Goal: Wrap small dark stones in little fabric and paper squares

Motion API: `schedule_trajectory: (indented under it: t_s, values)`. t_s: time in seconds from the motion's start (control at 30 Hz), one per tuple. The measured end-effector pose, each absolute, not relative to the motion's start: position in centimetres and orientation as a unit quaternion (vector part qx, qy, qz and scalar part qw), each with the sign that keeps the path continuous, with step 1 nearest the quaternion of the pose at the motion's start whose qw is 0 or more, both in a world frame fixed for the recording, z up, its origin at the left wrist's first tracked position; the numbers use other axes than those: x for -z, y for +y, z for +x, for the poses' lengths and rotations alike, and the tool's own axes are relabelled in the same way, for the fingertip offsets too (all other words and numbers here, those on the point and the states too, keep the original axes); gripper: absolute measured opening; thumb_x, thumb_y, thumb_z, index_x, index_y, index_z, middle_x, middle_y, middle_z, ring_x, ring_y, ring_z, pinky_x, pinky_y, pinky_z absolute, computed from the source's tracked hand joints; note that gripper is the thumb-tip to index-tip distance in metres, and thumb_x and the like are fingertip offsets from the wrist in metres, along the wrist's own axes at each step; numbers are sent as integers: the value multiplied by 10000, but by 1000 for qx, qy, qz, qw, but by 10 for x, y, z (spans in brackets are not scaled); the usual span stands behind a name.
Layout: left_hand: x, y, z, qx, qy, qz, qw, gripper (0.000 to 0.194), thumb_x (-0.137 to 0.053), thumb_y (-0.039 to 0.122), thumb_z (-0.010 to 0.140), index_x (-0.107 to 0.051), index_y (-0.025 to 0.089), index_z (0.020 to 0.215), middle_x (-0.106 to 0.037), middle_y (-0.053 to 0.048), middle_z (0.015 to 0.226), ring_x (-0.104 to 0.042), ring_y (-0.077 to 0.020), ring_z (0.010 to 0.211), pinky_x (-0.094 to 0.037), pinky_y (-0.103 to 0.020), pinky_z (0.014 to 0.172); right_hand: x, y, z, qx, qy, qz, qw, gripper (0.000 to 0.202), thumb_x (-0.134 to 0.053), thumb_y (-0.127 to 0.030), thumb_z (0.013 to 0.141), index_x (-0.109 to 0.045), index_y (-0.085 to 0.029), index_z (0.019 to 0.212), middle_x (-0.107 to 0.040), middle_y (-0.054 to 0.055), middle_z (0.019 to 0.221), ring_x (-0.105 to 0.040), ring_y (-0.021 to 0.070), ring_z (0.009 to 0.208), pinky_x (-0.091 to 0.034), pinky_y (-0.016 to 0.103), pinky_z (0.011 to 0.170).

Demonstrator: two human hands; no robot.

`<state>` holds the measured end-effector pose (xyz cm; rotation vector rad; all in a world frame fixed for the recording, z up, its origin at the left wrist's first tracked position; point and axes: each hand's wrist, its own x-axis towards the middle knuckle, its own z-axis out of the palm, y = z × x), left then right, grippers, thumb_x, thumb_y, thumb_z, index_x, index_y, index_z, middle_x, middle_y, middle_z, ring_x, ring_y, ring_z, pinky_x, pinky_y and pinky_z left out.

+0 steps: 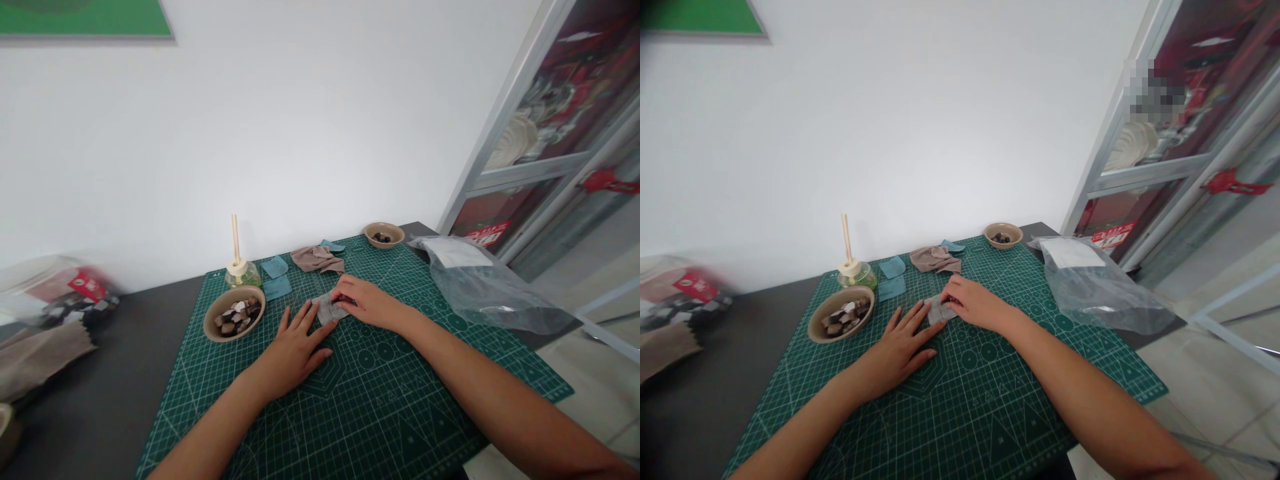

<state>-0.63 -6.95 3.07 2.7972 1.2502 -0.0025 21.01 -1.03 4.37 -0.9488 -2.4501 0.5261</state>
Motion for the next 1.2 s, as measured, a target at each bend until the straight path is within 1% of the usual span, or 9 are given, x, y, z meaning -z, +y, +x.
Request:
schedule_trajectory:
  t_s: [0.17,0.33,0.57,0.83,1.07,1.2]
  values:
    - [-29,-70,-8,-10,404,914,35,472,-411,410,968,-331,307,1422,-200,-108,1528,-110,-313,1401,-150,-613,1064,-38,-15,199,-204,-899,-320,216,141,-576,-67,812,-586,-152,924,-545,52,928,-526,174,866,-441,299,783]
    - [-30,-70,-7,7,408,913,33,487,-402,406,972,-301,301,1436,-174,-119,1532,-95,-310,1403,-155,-603,1067,-36,-13,198,-211,-899,-312,221,125,-564,-66,820,-583,-155,906,-552,53,927,-526,183,897,-434,314,823]
    - [-31,-69,-7,10,408,912,37,470,-380,425,976,-320,306,1428,-185,-125,1529,-88,-310,1403,-147,-604,1067,-39,-11,205,-225,-891,-323,225,130,-551,-68,830,-598,-164,903,-553,42,917,-541,162,847,-442,289,771]
    - [-32,-70,-7,9,412,910,44,472,-407,414,970,-327,312,1424,-189,-112,1531,-99,-313,1403,-134,-605,1072,-41,-12,206,-230,-884,-342,220,136,-573,-56,800,-590,-161,885,-552,32,883,-538,147,773,-431,272,714]
    - [-31,-70,-6,8,411,910,45,470,-408,411,971,-331,311,1423,-192,-113,1530,-101,-314,1402,-133,-608,1070,-42,-12,205,-232,-881,-350,220,152,-579,-51,786,-570,-160,892,-560,17,831,-528,138,731,-426,264,695]
    - [-33,-69,-5,17,413,910,43,473,-407,412,970,-327,308,1425,-191,-121,1529,-95,-312,1402,-139,-604,1070,-43,-10,210,-217,-885,-350,219,143,-580,-52,788,-588,-157,884,-556,26,851,-528,137,733,-426,262,693]
